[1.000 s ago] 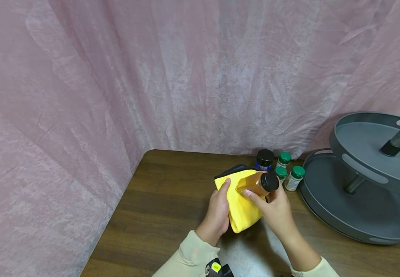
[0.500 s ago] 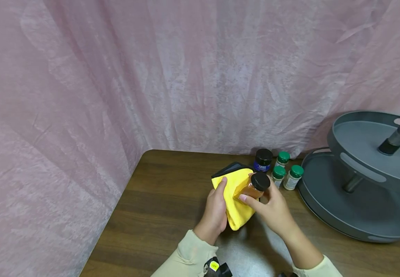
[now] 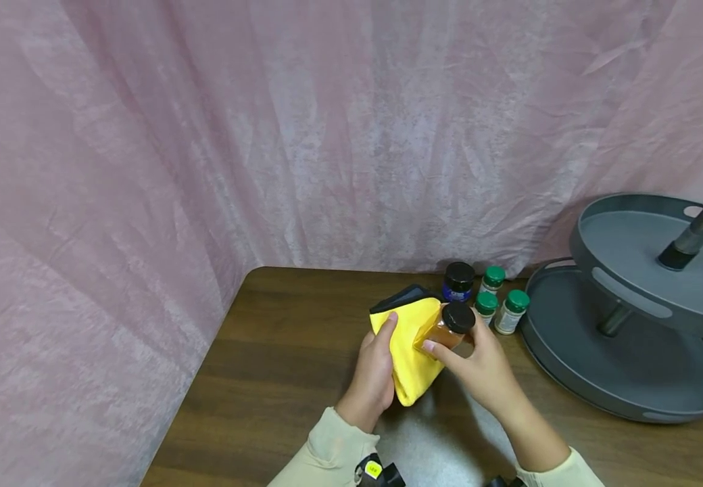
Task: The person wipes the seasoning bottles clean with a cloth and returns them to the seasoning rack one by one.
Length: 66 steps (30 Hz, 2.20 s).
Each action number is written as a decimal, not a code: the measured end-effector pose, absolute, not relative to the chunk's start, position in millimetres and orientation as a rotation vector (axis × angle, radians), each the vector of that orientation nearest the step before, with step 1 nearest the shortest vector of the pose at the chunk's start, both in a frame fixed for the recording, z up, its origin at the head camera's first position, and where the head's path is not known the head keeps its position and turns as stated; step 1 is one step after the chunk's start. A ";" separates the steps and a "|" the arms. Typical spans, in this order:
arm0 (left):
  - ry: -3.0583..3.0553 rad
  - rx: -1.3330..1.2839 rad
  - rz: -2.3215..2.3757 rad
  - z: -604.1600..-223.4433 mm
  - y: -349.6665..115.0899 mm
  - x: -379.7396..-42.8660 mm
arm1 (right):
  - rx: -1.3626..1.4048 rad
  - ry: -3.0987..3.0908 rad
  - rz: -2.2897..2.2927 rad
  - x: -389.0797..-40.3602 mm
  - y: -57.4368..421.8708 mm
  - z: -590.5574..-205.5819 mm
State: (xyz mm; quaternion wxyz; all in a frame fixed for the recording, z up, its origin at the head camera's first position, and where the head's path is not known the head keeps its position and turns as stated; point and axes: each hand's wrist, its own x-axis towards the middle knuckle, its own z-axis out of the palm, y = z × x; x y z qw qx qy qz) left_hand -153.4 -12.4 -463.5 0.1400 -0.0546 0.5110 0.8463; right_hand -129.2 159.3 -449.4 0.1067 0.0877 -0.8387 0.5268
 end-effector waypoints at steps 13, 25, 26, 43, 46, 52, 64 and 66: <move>1.502 -0.161 2.476 -462.2 -15.5 -157.7 | 0.203 -2.422 1.373 -131.7 164.4 -448.8; 1.513 -0.251 2.454 -457.9 -19.9 -159.9 | 0.104 -2.430 1.231 -133.2 183.6 -440.5; 1.515 -0.259 2.455 -457.4 -20.3 -160.0 | 0.098 -2.426 1.216 -133.4 185.5 -440.1; 1.534 -0.285 2.490 -460.9 -26.7 -165.8 | 0.041 -2.381 0.993 -133.8 225.3 -431.5; 1.533 -0.305 2.480 -461.8 -27.9 -167.0 | 0.010 -2.370 0.999 -132.0 231.7 -431.1; 1.546 -0.323 2.472 -463.9 -29.3 -168.3 | -0.042 -2.353 0.975 -131.7 245.5 -433.5; 1.529 -0.295 2.473 -464.7 -28.9 -168.4 | -0.181 -2.362 0.979 -139.9 272.2 -442.7; 1.527 -0.293 2.473 -465.0 -28.7 -168.6 | -0.216 -2.382 0.991 -140.8 277.6 -442.8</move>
